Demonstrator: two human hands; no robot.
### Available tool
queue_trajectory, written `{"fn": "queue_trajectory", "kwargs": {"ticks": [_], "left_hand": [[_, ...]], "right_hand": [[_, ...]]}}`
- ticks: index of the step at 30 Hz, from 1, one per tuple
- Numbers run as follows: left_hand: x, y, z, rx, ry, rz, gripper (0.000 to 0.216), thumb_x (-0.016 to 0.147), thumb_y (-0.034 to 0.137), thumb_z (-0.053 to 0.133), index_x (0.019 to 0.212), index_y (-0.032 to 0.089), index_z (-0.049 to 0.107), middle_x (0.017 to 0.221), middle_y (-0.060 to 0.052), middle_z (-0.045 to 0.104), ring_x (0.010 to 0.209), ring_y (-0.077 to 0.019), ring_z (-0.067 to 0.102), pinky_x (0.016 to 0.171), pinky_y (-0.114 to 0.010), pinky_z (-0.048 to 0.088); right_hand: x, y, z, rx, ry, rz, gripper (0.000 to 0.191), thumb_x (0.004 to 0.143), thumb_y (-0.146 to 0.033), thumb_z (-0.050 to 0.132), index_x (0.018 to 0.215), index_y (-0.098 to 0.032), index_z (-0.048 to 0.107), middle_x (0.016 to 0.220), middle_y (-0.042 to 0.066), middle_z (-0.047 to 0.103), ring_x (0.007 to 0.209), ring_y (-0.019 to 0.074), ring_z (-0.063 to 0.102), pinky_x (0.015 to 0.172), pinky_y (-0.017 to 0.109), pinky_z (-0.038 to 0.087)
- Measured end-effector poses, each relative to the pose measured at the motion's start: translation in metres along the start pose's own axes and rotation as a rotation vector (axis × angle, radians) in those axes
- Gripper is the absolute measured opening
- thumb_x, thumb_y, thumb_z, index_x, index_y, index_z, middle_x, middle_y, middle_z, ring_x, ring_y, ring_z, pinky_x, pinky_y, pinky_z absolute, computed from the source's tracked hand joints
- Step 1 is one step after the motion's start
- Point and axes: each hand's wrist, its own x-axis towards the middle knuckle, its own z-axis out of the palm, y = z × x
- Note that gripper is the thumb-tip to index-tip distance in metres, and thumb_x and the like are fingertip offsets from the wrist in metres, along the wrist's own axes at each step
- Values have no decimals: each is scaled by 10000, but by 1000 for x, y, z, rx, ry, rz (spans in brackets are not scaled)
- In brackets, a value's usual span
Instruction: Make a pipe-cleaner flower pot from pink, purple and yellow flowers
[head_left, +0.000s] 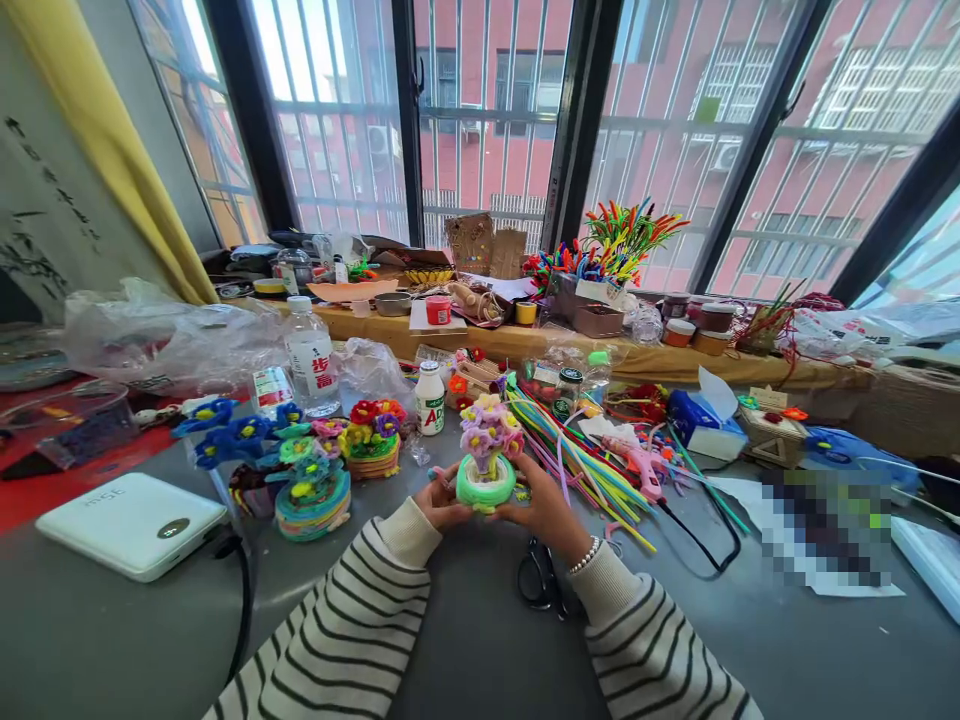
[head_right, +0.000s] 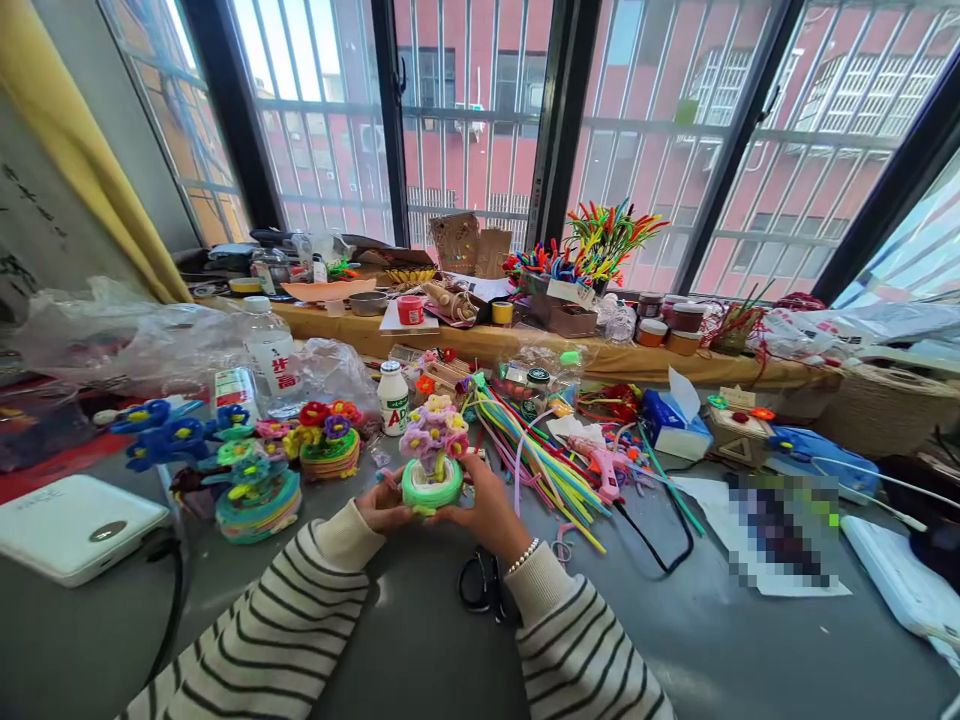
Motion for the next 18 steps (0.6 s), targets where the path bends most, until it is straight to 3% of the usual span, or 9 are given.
{"fn": "queue_trajectory", "kwargs": {"ticks": [3, 5, 9, 12, 18], "left_hand": [[0, -1, -5, 41, -18, -51, 552, 497, 56, 660, 1007, 189, 497, 1052, -50, 553, 1045, -279, 435, 917, -447, 267], [0, -1, -1, -7, -12, -67, 521, 518, 119, 664, 1007, 177, 496, 1061, -66, 544, 1056, -286, 423, 921, -448, 264], [-1, -2, 10, -74, 89, -86, 486, 551, 175, 658, 1003, 220, 486, 1045, -30, 552, 1025, -256, 461, 909, -446, 292], [0, -5, 9, 26, 176, -69, 519, 521, 179, 684, 1001, 206, 488, 1029, -43, 567, 1014, -252, 470, 921, -444, 280], [2, -7, -5, 232, 174, -112, 560, 440, 168, 721, 959, 180, 512, 1070, -78, 547, 1079, -269, 406, 957, -464, 208]], "right_hand": [[-3, 7, 2, -41, -28, 7, 672, 492, -264, 702, 1094, -185, 412, 1084, 83, 487, 990, 221, 462, 788, 336, 412], [-5, 11, 1, -50, -45, 27, 679, 487, -272, 706, 1093, -186, 413, 1075, 82, 497, 971, 223, 478, 779, 343, 417], [-6, 17, -2, -60, -75, 15, 666, 497, -286, 699, 1092, -189, 416, 1065, 78, 511, 951, 222, 494, 766, 347, 424], [-7, 18, -5, -68, -82, -3, 638, 498, -280, 697, 1074, -190, 439, 1031, 70, 531, 930, 219, 506, 765, 358, 424], [-8, 18, -7, -58, -131, -26, 619, 514, -244, 692, 1083, -200, 453, 1067, 68, 519, 997, 226, 467, 815, 374, 396]]}}
